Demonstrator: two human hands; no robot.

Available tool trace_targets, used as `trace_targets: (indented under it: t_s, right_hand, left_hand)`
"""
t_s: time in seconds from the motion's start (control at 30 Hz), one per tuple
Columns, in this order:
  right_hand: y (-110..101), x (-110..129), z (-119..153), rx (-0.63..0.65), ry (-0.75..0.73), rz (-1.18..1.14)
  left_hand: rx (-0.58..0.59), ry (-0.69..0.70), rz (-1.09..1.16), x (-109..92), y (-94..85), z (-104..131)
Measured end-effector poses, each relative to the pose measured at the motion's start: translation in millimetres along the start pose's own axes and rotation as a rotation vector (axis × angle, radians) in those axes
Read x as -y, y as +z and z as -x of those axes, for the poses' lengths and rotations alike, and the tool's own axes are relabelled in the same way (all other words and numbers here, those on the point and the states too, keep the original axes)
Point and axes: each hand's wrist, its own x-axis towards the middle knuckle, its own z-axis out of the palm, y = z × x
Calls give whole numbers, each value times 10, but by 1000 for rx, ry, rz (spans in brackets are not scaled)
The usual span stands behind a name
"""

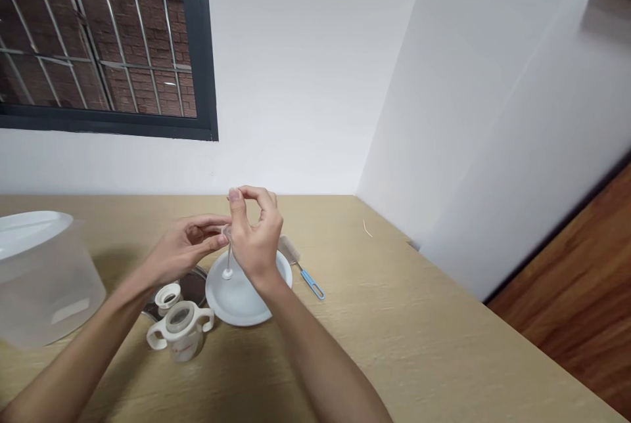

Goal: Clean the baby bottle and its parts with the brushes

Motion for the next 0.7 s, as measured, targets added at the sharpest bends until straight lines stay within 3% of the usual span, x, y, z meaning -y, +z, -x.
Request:
trace_targets:
  t_s: [0.2,0.47,0.7]
  right_hand:
    - [37,6,31,35,45,-104]
    - [98,-56,90,94,120,-173]
    - [80,-73,81,119,120,-121]
  left_hand:
    - [3,0,83,11,58,-3]
    - [-88,46,232,-10,40,-16]
    - [-57,-14,213,1,14,-10]
